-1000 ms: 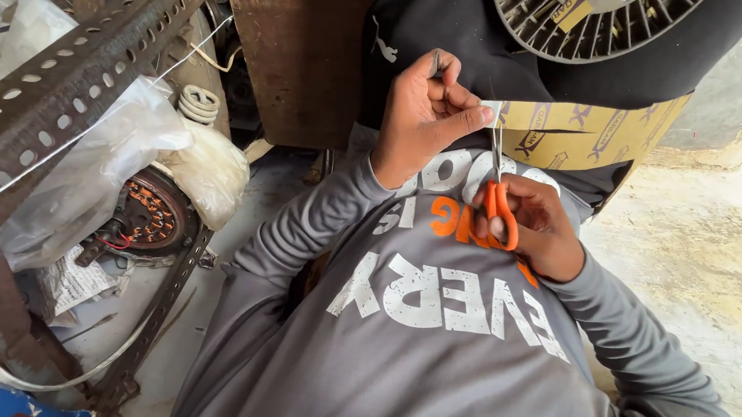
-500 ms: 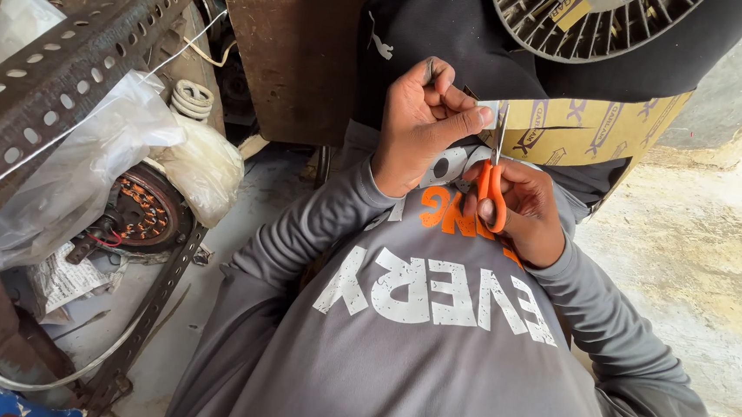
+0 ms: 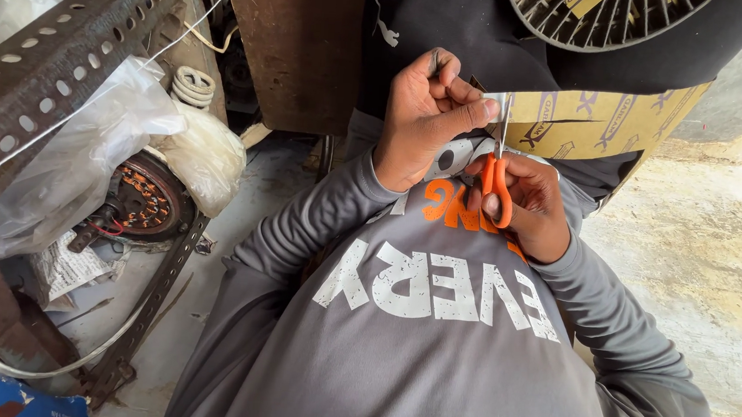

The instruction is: Repairing a fan motor by cutting and inserting insulation strips into the stator slots.

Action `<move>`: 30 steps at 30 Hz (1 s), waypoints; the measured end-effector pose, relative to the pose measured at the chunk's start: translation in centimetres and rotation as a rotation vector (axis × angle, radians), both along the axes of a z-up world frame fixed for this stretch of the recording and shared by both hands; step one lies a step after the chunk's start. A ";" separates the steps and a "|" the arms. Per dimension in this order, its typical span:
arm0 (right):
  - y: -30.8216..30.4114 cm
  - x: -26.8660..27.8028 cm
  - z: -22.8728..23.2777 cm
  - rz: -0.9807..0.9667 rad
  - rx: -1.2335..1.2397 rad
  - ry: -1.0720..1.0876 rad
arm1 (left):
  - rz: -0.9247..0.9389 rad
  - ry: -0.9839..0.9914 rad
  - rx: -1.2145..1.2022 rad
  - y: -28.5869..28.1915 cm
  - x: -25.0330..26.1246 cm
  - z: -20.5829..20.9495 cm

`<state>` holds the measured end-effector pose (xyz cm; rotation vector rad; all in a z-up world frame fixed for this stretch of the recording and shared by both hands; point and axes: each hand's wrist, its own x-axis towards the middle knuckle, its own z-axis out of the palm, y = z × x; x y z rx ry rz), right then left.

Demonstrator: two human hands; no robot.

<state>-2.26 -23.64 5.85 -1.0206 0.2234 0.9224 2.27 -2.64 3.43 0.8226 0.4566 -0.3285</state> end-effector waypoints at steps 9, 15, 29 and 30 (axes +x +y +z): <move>0.0 0.3 0.1 0.009 0.011 -0.014 | -0.029 0.021 0.013 0.1 -0.2 -0.6; 0.2 0.4 0.0 0.025 0.019 -0.019 | -0.042 0.010 0.042 0.4 -0.3 -0.7; 0.3 0.0 0.5 -0.005 -0.022 0.050 | -0.054 -0.005 0.056 0.5 -0.2 -0.6; 0.3 0.1 0.5 -0.006 -0.022 0.048 | -0.055 -0.008 0.055 0.5 -0.1 -0.6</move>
